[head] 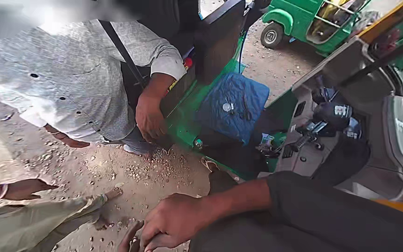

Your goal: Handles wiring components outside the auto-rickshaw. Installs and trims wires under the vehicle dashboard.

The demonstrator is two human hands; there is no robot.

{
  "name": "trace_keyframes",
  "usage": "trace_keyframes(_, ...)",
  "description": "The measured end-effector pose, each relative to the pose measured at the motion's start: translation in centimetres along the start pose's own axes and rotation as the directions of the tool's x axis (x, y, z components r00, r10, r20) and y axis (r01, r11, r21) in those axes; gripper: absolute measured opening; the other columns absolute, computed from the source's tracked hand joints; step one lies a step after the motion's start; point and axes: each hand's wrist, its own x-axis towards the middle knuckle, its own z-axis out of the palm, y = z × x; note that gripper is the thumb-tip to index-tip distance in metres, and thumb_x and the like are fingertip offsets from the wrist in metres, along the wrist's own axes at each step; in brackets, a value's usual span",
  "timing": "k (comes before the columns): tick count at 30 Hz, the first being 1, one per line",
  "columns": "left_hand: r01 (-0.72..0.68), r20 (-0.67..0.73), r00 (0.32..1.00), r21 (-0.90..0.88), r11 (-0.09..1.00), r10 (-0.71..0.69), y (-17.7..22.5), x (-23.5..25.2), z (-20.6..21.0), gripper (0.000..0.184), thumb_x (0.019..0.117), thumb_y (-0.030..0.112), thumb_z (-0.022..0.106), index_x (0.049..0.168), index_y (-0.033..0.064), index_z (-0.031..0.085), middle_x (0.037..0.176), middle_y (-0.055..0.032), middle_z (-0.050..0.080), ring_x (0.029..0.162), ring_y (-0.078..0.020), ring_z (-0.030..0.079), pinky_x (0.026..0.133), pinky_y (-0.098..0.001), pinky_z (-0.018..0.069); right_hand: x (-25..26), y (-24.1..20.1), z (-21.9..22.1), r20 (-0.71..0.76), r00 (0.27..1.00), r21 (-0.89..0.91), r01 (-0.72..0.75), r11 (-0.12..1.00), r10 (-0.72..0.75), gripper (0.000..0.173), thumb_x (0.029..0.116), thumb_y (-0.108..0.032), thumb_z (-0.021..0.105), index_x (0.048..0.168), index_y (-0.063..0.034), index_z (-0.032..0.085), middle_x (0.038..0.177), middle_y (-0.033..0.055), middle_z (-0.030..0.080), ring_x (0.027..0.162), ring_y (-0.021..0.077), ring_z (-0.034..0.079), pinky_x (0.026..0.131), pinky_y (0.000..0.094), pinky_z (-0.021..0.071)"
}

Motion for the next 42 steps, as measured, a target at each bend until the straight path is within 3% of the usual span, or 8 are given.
trace_keyframes(5,0.091,0.417,0.896,0.169,0.981,-0.155,-3.5,2.5,8.4,0.030,0.1020,0.028,0.062,0.112,0.0014,0.071,0.106,-0.0116,0.074,0.101,-0.0177,0.071,0.095,-0.0451,0.0575,-4.1,1.1,-4.2,-0.407,0.913,0.104,0.025,0.994,0.019,0.012,0.0936,-0.007,0.071,0.099,0.0006,0.079,0.093,0.0106,0.075,0.087,0.0172,0.071,0.079,0.0340,0.0587)
trace_keyframes(9,0.314,0.588,0.797,-0.207,0.926,-0.139,-1.4,8.1,13.9,0.033,0.1099,0.027,0.048,0.116,0.0041,0.070,0.095,-0.0067,0.075,0.076,-0.0153,0.072,0.068,-0.0324,0.0631,-10.4,7.9,-8.1,-0.867,0.447,0.250,0.007,0.968,0.221,0.027,0.0994,-0.020,0.068,0.111,0.0040,0.071,0.104,0.0126,0.071,0.088,0.0131,0.066,0.077,0.0299,0.0577)
trace_keyframes(11,0.438,0.631,0.770,-0.407,0.801,-0.100,0.2,11.9,16.7,0.035,0.1098,0.028,0.048,0.118,0.0028,0.070,0.093,-0.0115,0.074,0.072,-0.0175,0.071,0.063,-0.0311,0.0618,-13.6,13.4,-8.4,-0.811,0.392,0.489,0.046,0.871,0.434,0.046,0.1092,-0.038,0.046,0.124,0.0015,0.064,0.111,0.0129,0.069,0.099,0.0188,0.066,0.089,0.0372,0.0565)
trace_keyframes(15,0.357,0.624,0.781,-0.468,0.808,0.016,2.5,23.1,24.5,0.039,0.1111,0.030,0.044,0.119,0.0002,0.067,0.090,-0.0106,0.073,0.068,-0.0165,0.069,0.058,-0.0286,0.0604,-17.7,19.9,-8.2,-0.304,0.745,0.905,0.031,0.423,0.594,0.083,0.0914,-0.082,0.041,0.109,-0.0061,0.069,0.094,0.0023,0.073,0.085,0.0114,0.071,0.078,0.0322,0.0604)
trace_keyframes(18,0.183,0.600,0.798,-0.335,0.924,0.060,5.0,31.7,30.0,0.034,0.1114,0.026,0.043,0.116,0.0018,0.066,0.085,-0.0064,0.071,0.065,-0.0174,0.068,0.057,-0.0301,0.0616,-22.6,23.3,-11.2,-0.350,0.833,0.882,0.140,0.450,0.428,0.039,0.0995,-0.038,0.067,0.105,0.0005,0.070,0.093,0.0082,0.074,0.082,0.0141,0.071,0.074,0.0323,0.0599)
trace_keyframes(27,0.154,0.664,0.745,-0.269,0.951,0.067,6.3,44.2,47.9,0.032,0.1110,0.019,0.041,0.131,0.0042,0.062,0.125,-0.0117,0.068,0.088,-0.0219,0.071,0.075,-0.0383,0.0635,-32.2,26.1,-30.5,-0.688,0.012,0.672,0.388,0.631,0.726,0.027,0.1071,-0.031,0.050,0.126,-0.0178,0.065,0.069,-0.0053,0.051,0.049,0.0032,0.041,0.044,0.0179,0.0375)
trace_keyframes(36,0.842,0.663,0.504,-0.234,0.486,-0.554,-3.6,51.0,59.9,0.045,0.1104,0.048,0.034,0.146,0.0260,0.052,0.128,-0.0025,0.066,0.096,-0.0192,0.069,0.079,-0.0369,0.0580,-25.5,37.1,-49.4,-0.638,-0.146,0.546,0.607,0.578,0.756,0.028,0.1122,-0.026,0.035,0.118,-0.0127,0.059,0.071,-0.0039,0.047,0.054,0.0081,0.045,0.054,0.0242,0.0457)
trace_keyframes(42,0.338,0.513,0.703,0.368,0.866,-0.492,-6.0,55.0,60.1,0.054,0.1024,0.035,0.061,0.143,0.0011,0.054,0.138,-0.0184,0.062,0.126,-0.0265,0.062,0.108,-0.0477,0.0491,-25.2,49.6,-55.1,-0.553,-0.087,0.717,0.456,0.526,0.829,0.029,0.1123,-0.022,0.040,0.125,-0.0029,0.057,0.093,0.0112,0.068,0.079,0.0193,0.067,0.076,0.0348,0.0583)
